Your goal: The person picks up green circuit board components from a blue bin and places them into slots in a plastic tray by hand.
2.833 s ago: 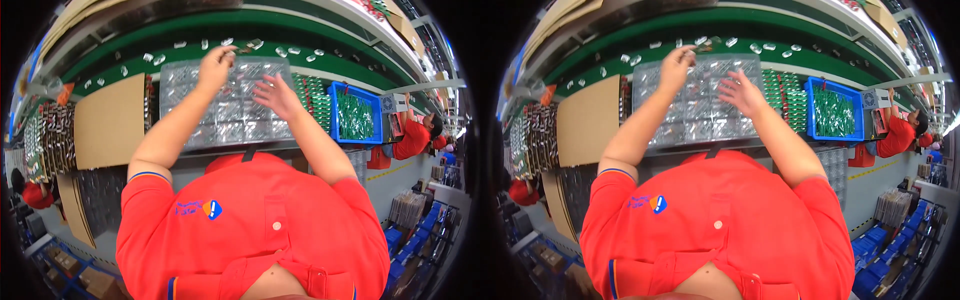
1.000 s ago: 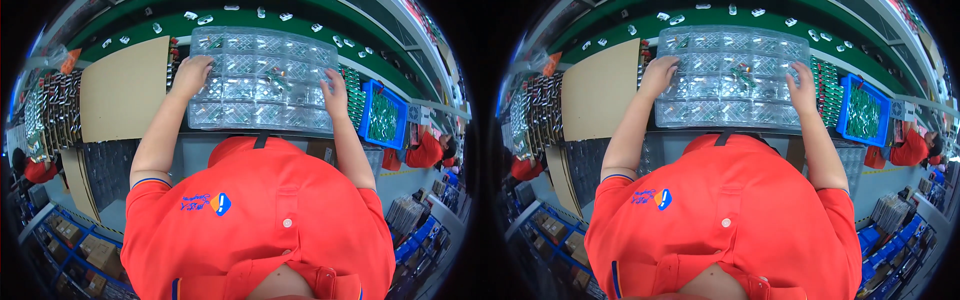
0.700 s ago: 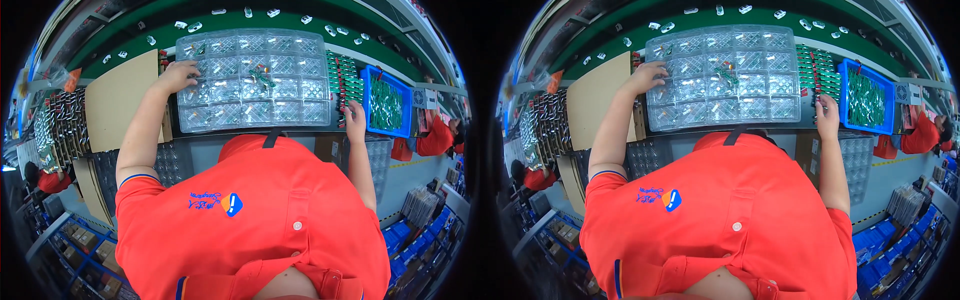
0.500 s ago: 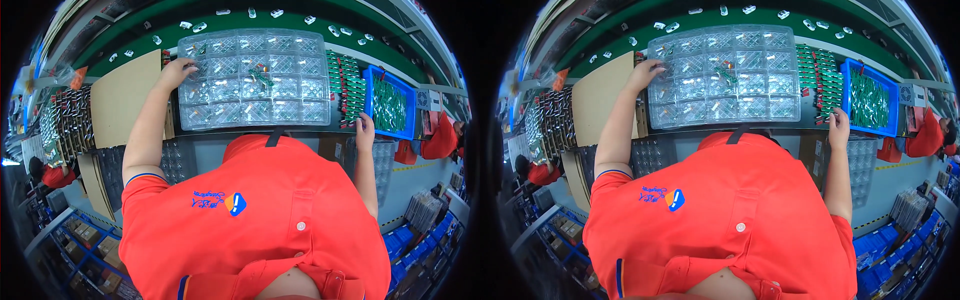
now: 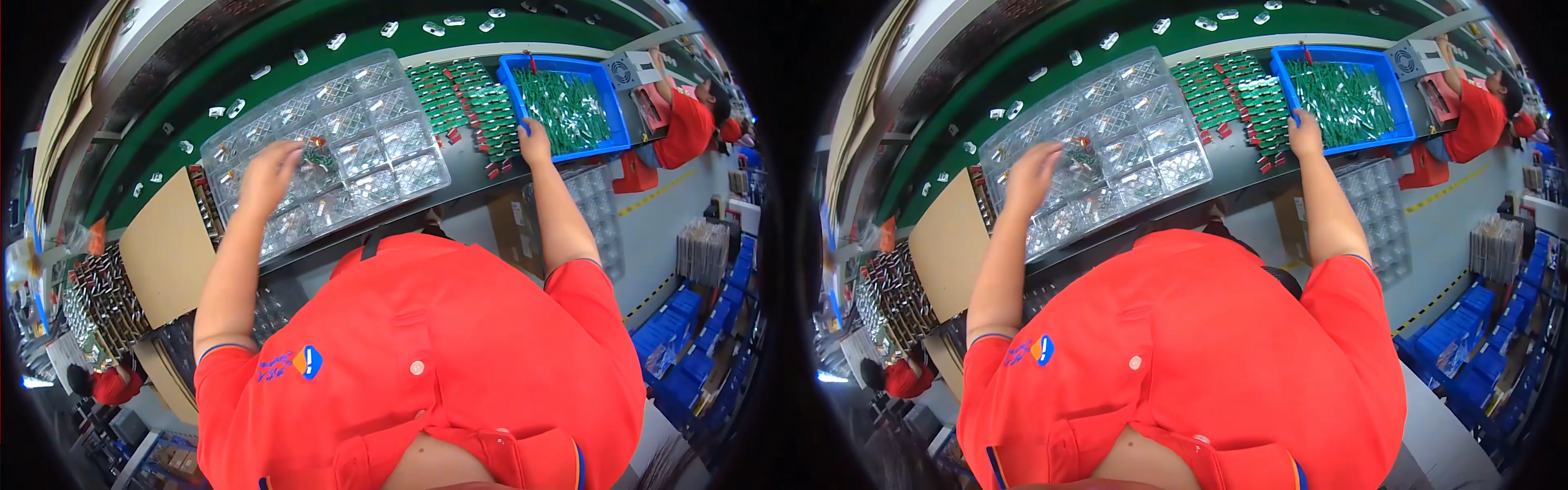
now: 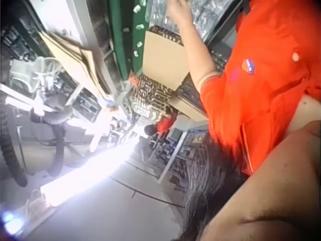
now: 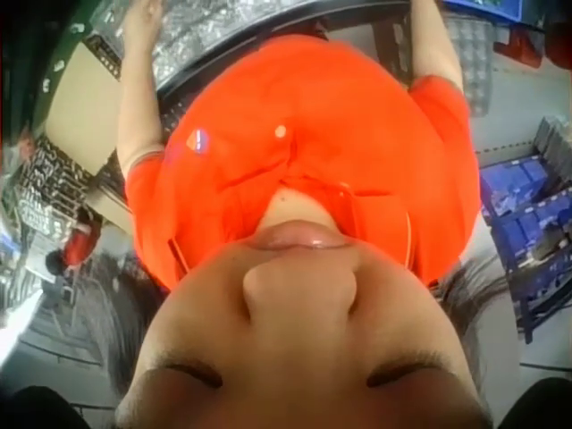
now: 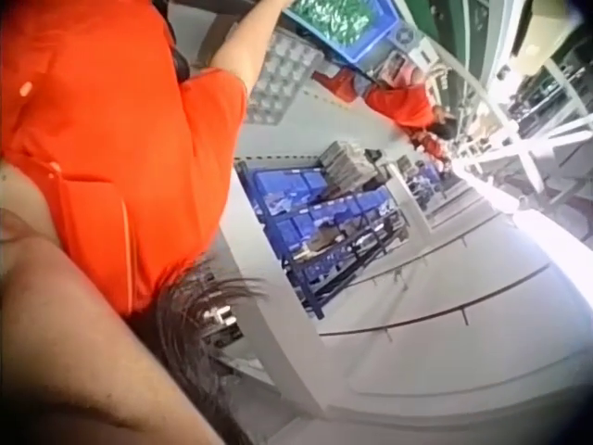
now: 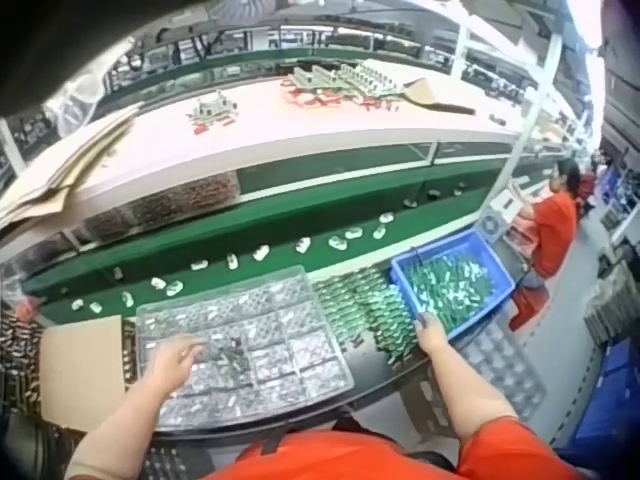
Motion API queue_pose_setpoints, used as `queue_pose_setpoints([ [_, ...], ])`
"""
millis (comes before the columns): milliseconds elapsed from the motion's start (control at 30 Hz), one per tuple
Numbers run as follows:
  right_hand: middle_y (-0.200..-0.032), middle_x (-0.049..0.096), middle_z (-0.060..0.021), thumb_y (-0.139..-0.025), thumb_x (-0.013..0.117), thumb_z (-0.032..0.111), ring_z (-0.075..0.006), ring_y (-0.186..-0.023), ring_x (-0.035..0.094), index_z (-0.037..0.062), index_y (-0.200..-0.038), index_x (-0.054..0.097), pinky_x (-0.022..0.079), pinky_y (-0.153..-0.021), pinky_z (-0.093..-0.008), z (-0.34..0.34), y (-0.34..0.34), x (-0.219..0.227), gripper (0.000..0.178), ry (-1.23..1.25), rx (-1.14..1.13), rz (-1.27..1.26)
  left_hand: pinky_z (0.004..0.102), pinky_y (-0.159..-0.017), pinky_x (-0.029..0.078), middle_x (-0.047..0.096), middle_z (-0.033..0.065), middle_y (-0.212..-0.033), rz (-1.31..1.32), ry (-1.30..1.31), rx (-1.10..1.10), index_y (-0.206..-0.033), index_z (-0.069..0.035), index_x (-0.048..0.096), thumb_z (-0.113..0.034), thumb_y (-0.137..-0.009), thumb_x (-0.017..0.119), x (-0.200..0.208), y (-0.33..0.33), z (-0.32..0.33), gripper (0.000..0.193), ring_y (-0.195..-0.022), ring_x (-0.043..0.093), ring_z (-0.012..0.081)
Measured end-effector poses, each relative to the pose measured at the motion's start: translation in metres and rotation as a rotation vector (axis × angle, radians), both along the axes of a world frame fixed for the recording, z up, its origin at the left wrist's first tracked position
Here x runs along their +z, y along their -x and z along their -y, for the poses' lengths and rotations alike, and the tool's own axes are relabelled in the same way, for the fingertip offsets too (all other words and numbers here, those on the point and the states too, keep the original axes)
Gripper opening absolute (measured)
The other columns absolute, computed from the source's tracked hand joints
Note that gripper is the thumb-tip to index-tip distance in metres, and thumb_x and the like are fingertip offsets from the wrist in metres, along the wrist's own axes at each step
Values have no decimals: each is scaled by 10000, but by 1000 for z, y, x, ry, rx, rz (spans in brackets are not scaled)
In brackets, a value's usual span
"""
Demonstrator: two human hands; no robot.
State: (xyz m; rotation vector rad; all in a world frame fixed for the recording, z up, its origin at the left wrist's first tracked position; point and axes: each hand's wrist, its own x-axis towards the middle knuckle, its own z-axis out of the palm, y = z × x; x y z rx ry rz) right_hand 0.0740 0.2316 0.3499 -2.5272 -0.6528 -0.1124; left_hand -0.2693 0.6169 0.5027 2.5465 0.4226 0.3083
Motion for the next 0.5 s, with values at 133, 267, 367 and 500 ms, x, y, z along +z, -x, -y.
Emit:
queue_pose_setpoints([
  [133, -1025, 553, -179, -780, 550, 156, -324, -980, 515, 14, -1023, 546, 401, -855, -365, -25, 3, 13, 282, -66, 103, 19, 328, -771, 439, 594, 116, -961, -18, -23, 79, -964, -79, 603, -163, -823, 518, -6, -49, 16, 184, -908, 555, 289],
  [267, -1046, 528, -213, -749, 587, 177, -347, -993, 494, -22, -1047, 512, 392, -862, -387, -32, 1, -12, 367, 8, 98, 20, 345, -758, 439, 586, 120, -963, -64, -134, 110, -969, -84, 598, -140, -818, 508, -30, -57, -6, 184, -888, 555, 296],
  [367, -1032, 513, -265, -699, 635, 185, -380, -992, 482, -93, -1034, 481, 388, -866, -395, -30, -2, -29, 462, 43, -6, -92, 343, -864, 397, 513, 135, -1130, -211, -86, -62, -1047, -106, 563, -67, -765, 526, -34, -42, -8, 287, -1043, 483, 299],
  [500, -1017, 524, -266, -702, 637, 192, -389, -969, 498, -96, -1038, 471, 395, -854, -399, -35, -5, -33, 472, 12, -51, -110, 337, -961, 331, 427, 141, -1245, -288, 15, -212, -1169, -135, 477, 3, -669, 567, -35, -30, 4, 527, -1167, 381, 303],
])
